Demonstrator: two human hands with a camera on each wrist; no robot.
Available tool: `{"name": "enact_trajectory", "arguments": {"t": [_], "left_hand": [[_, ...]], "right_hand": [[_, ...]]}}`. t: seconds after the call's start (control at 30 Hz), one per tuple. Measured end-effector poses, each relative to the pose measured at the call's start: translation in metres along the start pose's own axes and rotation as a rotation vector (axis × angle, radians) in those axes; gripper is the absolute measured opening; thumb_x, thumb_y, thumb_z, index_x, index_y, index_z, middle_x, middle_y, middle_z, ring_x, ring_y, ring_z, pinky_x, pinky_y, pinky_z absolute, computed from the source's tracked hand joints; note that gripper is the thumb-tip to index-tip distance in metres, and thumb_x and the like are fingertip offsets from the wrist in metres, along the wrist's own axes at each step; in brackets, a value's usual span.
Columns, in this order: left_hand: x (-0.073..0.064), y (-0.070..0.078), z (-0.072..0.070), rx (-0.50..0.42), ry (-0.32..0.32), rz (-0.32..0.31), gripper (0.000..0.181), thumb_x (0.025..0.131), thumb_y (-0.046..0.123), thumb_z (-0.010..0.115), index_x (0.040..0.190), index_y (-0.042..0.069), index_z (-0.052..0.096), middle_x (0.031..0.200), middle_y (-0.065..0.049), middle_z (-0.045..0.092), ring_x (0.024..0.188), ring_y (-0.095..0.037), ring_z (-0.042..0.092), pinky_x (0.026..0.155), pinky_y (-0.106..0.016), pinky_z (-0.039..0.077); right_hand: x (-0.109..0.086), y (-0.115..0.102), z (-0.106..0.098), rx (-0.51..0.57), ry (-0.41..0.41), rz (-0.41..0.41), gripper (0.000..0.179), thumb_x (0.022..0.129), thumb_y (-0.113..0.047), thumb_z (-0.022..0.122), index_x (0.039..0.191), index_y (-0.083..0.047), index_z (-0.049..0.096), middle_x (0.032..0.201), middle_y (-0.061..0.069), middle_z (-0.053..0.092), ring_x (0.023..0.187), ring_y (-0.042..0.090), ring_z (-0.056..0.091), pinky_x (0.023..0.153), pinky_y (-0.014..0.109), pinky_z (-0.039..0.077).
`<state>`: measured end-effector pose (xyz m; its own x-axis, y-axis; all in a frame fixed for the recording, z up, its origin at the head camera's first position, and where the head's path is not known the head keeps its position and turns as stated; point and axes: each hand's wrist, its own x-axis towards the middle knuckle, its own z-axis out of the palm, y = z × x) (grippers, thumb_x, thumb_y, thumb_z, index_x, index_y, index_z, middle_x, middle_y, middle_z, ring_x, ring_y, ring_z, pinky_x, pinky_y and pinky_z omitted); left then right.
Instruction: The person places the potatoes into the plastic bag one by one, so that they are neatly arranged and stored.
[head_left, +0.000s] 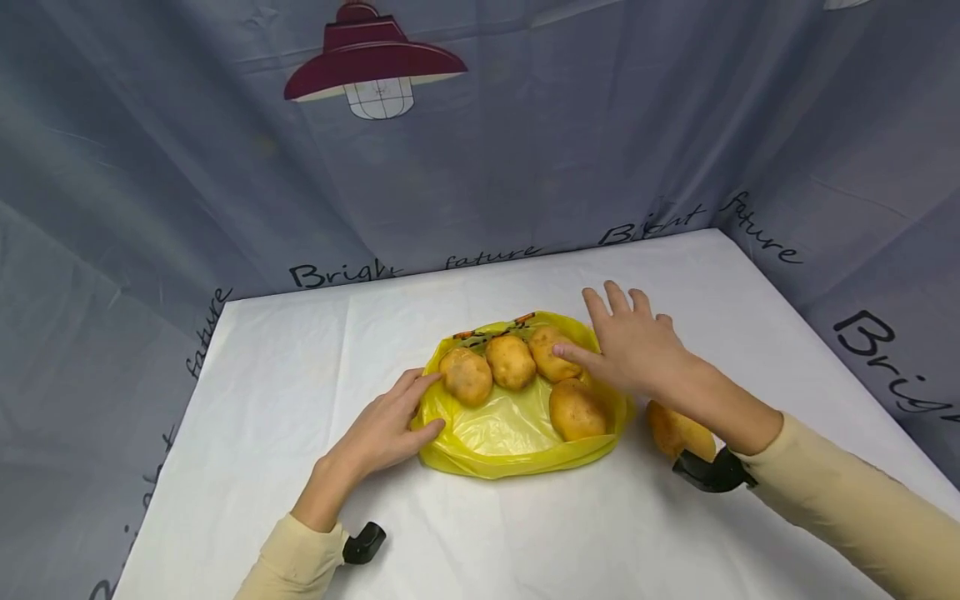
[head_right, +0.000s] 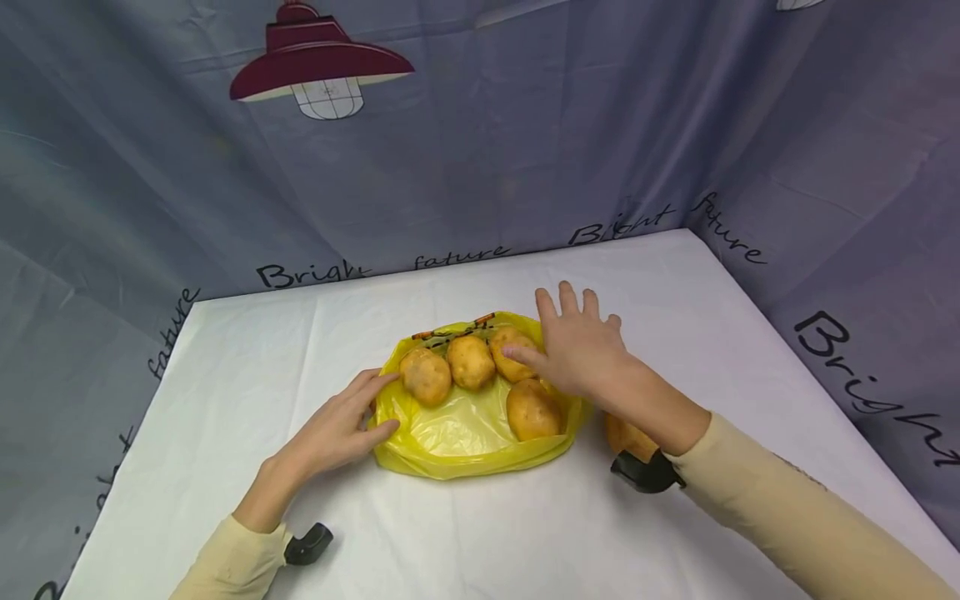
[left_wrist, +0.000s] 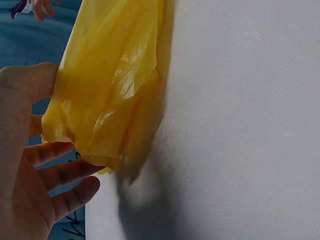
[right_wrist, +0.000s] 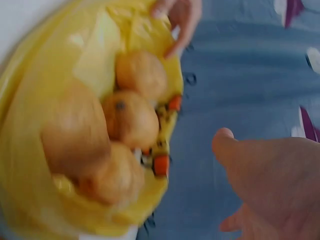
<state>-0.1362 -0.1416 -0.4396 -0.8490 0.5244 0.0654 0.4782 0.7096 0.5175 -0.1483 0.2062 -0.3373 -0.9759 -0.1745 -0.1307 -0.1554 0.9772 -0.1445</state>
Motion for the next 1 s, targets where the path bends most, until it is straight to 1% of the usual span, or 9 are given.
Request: {"name": "enact_trajectory", "arguments": {"t": [0.17,0.37,0.63,0.8,0.9,1.0], "left_hand": [[-0.001,0.0,0.0,0.002,0.0,-0.003,0.065,0.092,0.037,0.066,0.151,0.015,0.047,0.147,-0.002,0.046,0.122,-0.025,0.057,0.1,-0.046,0.047],[-0.001,0.001,-0.001,0.007,0.004,0.007,0.065,0.092,0.036,0.067,0.15,0.015,0.047,0.146,-0.002,0.047,0.121,-0.024,0.057,0.098,-0.045,0.048],[-0.001,-0.001,0.001,0.008,0.004,0.005,0.066,0.092,0.036,0.067,0.151,0.015,0.046,0.146,-0.002,0.046,0.12,-0.024,0.057,0.098,-0.045,0.048],[-0.002,-0.001,0.002,0.008,0.003,0.008,0.066,0.092,0.037,0.066,0.151,0.014,0.046,0.146,-0.003,0.046,0.12,-0.024,0.057,0.097,-0.046,0.048],[-0.002,-0.002,0.002,0.007,0.004,0.008,0.066,0.092,0.036,0.067,0.151,0.014,0.046,0.146,-0.003,0.047,0.12,-0.024,0.058,0.097,-0.045,0.048],[-0.002,-0.002,0.002,0.008,0.007,0.008,0.066,0.092,0.036,0.067,0.151,0.014,0.047,0.146,-0.003,0.047,0.119,-0.024,0.058,0.097,-0.045,0.049]], "right_hand": [[-0.006,0.03,-0.009,0.06,-0.027,0.079,0.111,0.089,-0.081,0.042,0.156,0.005,0.02,0.155,0.039,0.017,0.134,0.066,0.02,0.092,0.082,0.031],[-0.016,0.064,-0.006,0.111,-0.046,0.122,0.112,0.09,-0.08,0.039,0.153,0.011,0.022,0.151,0.042,0.019,0.128,0.068,0.023,0.088,0.081,0.033],[-0.025,0.11,0.006,0.141,-0.084,0.189,0.113,0.092,-0.078,0.038,0.148,0.019,0.02,0.144,0.05,0.019,0.121,0.074,0.024,0.092,0.081,0.029],[-0.03,0.137,0.016,0.129,-0.103,0.215,0.11,0.095,-0.074,0.037,0.143,0.024,0.022,0.137,0.054,0.026,0.116,0.076,0.028,0.091,0.081,0.029],[-0.034,0.147,0.023,0.133,-0.119,0.217,0.108,0.097,-0.072,0.039,0.141,0.026,0.024,0.134,0.054,0.03,0.114,0.075,0.033,0.091,0.08,0.031],[-0.041,0.151,0.031,0.151,-0.134,0.204,0.106,0.097,-0.069,0.041,0.14,0.026,0.025,0.134,0.053,0.032,0.116,0.072,0.035,0.091,0.079,0.032]]}}
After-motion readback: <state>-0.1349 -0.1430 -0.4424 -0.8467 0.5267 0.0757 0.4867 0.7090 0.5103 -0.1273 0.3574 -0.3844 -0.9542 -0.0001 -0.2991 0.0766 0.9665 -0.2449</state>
